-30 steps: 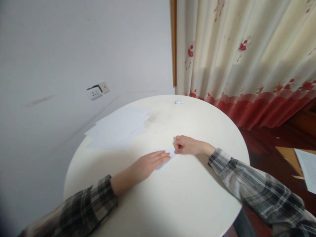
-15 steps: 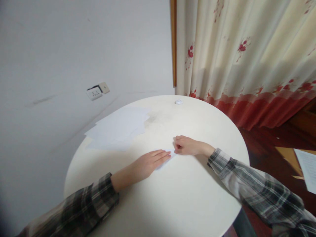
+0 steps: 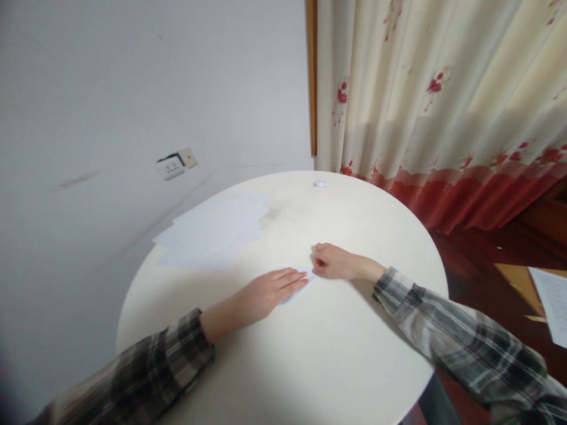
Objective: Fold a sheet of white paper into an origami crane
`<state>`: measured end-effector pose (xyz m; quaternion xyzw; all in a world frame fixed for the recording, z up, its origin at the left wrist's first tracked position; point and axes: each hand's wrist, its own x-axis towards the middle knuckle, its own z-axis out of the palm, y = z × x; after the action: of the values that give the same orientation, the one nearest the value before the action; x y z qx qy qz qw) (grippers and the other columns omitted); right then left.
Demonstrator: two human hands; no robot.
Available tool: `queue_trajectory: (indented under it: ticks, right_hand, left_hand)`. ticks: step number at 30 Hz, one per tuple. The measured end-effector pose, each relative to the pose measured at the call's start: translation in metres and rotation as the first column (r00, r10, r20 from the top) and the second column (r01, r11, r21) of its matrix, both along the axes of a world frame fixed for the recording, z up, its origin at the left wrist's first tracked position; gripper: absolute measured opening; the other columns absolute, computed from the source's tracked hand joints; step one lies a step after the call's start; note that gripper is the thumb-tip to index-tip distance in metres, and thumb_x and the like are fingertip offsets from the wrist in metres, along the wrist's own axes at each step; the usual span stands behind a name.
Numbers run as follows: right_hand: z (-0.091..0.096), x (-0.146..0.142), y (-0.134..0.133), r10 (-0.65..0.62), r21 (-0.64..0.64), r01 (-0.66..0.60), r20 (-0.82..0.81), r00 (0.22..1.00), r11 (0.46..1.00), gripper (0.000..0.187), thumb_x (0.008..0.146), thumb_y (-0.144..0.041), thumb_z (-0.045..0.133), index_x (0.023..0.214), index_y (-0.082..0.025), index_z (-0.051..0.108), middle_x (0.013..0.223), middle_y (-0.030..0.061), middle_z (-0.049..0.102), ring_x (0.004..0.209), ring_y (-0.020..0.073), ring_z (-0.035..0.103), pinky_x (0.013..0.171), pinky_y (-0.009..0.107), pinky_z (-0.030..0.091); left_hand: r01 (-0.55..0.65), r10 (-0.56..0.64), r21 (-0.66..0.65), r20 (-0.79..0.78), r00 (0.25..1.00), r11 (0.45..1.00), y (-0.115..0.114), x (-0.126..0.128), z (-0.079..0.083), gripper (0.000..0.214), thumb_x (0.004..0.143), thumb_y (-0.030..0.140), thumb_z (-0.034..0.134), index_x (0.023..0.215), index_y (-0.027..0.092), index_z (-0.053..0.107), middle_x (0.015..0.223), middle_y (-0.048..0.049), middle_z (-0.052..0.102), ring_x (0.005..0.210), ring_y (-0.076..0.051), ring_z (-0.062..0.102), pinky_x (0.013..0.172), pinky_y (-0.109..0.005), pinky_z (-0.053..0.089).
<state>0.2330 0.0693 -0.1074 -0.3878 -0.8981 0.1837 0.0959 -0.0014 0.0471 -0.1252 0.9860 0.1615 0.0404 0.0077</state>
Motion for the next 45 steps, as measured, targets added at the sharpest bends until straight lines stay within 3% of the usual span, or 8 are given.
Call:
queue_trajectory:
  ticks: [11,20,25,30,39,45]
  right_hand:
    - [0.001,-0.004,-0.005,-0.076,0.035,0.076,0.012,0.997,0.996,0.011,0.079,-0.019,0.05,0.069,-0.015,0.051,0.074,0.0057,0.051,0.066,0.0146,0.044,0.066,0.028,0.037]
    - [-0.002,0.005,0.003,-0.151,-0.167,0.124,-0.162,0.975,0.978,0.02,0.074,-0.033,0.06,0.07,-0.017,0.048,0.064,-0.0028,0.047,0.058,0.0102,0.04,0.054,0.022,0.031]
    - [-0.01,0.01,0.016,-0.119,-0.255,0.064,-0.206,0.971,0.965,0.03,0.068,-0.043,0.064,0.068,-0.017,0.05,0.06,-0.005,0.046,0.056,0.0087,0.039,0.051,0.021,0.029]
    - [-0.012,0.011,0.024,-0.083,-0.311,0.018,-0.196,0.977,0.95,0.03,0.064,-0.041,0.067,0.067,-0.016,0.051,0.057,-0.0063,0.044,0.054,0.0077,0.037,0.049,0.02,0.027]
    - [-0.009,0.011,0.023,-0.087,-0.315,0.027,-0.178,0.98,0.949,0.028,0.065,-0.039,0.067,0.067,-0.016,0.051,0.057,-0.0057,0.044,0.055,0.008,0.038,0.05,0.02,0.028]
    - [-0.008,0.011,0.023,-0.065,-0.305,0.011,-0.165,0.984,0.952,0.029,0.066,-0.04,0.067,0.067,-0.016,0.051,0.057,-0.0056,0.044,0.055,0.0079,0.038,0.05,0.021,0.028]
  left_hand:
    - [0.019,-0.019,0.01,0.046,0.999,1.0,0.0,0.004,0.002,0.047,0.083,0.003,0.034,0.13,0.014,0.033,0.137,-0.0073,0.04,0.124,-0.016,0.035,0.105,-0.033,0.029]
    - [0.036,-0.036,0.0,0.046,0.998,0.999,0.009,0.009,0.007,0.039,0.085,0.007,0.038,0.123,0.016,0.042,0.12,-0.006,0.055,0.108,-0.018,0.047,0.088,-0.03,0.04]
    - [-0.01,0.007,0.068,0.04,0.999,0.998,0.004,0.022,0.005,0.033,0.09,0.015,0.04,0.122,0.017,0.043,0.107,-0.0059,0.058,0.098,-0.018,0.05,0.082,-0.029,0.041]
    - [-0.023,0.018,0.137,0.039,0.999,0.99,0.005,0.033,0.002,0.029,0.09,0.017,0.043,0.119,0.017,0.046,0.098,-0.0046,0.059,0.09,-0.019,0.051,0.075,-0.029,0.041]
    - [0.025,-0.032,0.133,0.049,0.998,0.991,0.006,0.024,-0.001,0.032,0.088,0.016,0.048,0.12,0.018,0.046,0.111,-0.0057,0.057,0.1,-0.019,0.05,0.082,-0.031,0.041]
    - [0.056,-0.075,0.164,0.113,0.991,0.985,0.001,0.017,-0.001,0.026,0.091,0.018,0.042,0.116,0.017,0.049,0.113,-0.0076,0.056,0.108,-0.021,0.048,0.089,-0.035,0.039]
